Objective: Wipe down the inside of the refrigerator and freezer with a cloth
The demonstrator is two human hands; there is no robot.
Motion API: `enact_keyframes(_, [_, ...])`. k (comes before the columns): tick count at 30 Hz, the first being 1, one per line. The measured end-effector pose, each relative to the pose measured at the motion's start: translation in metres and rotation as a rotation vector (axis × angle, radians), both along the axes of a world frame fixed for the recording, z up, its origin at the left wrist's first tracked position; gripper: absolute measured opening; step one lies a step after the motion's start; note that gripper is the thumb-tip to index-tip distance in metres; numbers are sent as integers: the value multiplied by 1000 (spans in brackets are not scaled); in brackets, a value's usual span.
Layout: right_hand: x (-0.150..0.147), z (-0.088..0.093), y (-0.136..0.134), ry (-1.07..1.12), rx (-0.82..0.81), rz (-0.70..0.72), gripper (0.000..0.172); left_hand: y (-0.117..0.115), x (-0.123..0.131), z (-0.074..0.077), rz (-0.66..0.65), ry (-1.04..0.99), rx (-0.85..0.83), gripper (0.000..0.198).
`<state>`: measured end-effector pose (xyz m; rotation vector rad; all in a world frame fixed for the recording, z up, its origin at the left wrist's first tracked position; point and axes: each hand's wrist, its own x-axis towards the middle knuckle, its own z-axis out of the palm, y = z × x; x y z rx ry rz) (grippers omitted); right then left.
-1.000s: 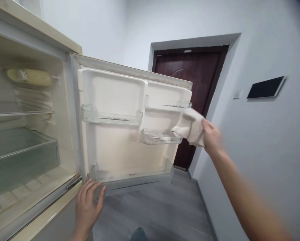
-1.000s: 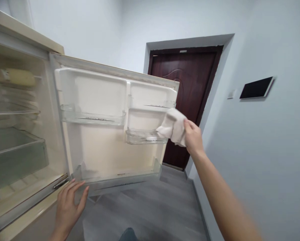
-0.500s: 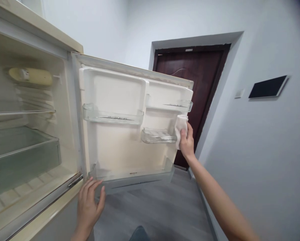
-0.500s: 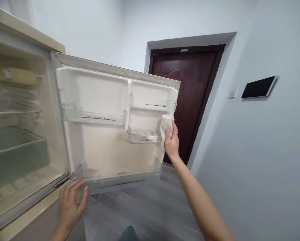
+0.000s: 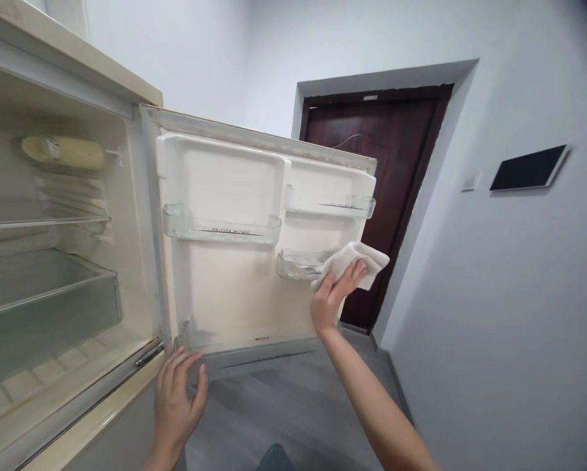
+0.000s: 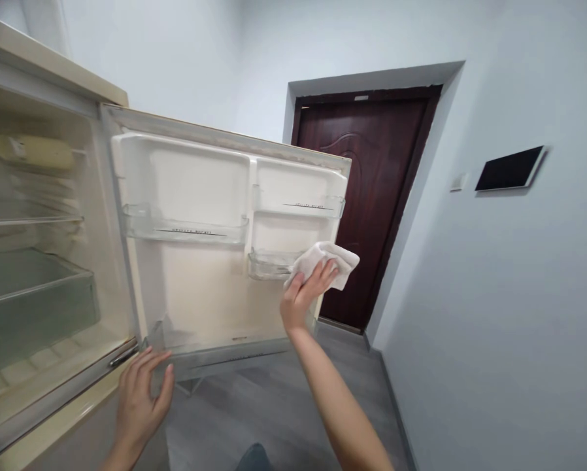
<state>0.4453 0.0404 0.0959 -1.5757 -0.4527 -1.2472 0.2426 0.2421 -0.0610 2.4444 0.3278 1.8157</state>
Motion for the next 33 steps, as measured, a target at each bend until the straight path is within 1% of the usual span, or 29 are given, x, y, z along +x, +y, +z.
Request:
enact_keyframes(2, [-12, -1, 12, 7, -125, 24, 60, 0, -1, 1, 1, 1, 7, 30])
enact_keyframes(5, [-27, -3, 32, -7, -363, 54, 59, -1, -2, 3, 4, -1, 18, 30])
enact_keyframes(7, [-33, -3, 42, -10, -538, 59, 57, -2, -2, 6, 4, 2, 22, 29])
enact_keyframes(9, [-32, -3, 47, 0, -710, 102, 55, -3, -3, 7, 7, 14, 26, 29])
enact_keyframes(11, [-25, -3, 45, -14, -836, 181, 56, -2, -3, 7, 13, 26, 28, 29])
enact_keyframes(14, [-7, -4, 27, -84, -940, 284, 57, 0, -3, 6, 6, 31, 38, 30])
enact_keyframes(16, [9, -5, 8, -124, -985, 301, 56, 1, -2, 5, 1, 29, 36, 30])
enact_keyframes(17, [17, -5, -2, -132, -985, 286, 54, 2, -2, 4, 0, 26, 32, 30])
enact_keyframes(19, [35, -7, -22, -128, -918, 209, 48, 1, -3, 5, 0, 21, 30, 30])
enact_keyframes(21, [51, -10, -39, -117, -797, 114, 43, 0, -3, 6, 0, 14, 40, 30])
enact_keyframes(23, [61, -14, -50, -118, -657, 45, 39, -1, -2, 7, 1, 10, 50, 30])
enact_keyframes(25, [62, -18, -53, -98, -466, 18, 43, -3, -2, 8, 5, 3, 50, 29])
enact_keyframes(27, [55, -21, -49, 16, -229, 63, 55, -3, -1, 8, 5, 2, 42, 29])
enact_keyframes(29, [45, -21, -39, 199, -23, 169, 69, -3, 0, 7, 4, 7, 36, 30])
enact_keyframes(31, [35, -19, -28, 349, 116, 256, 76, -2, 1, 6, 4, 9, 37, 31])
enact_keyframes(33, [27, -15, -18, 411, 206, 287, 78, -2, 0, 5, 9, 6, 36, 31])
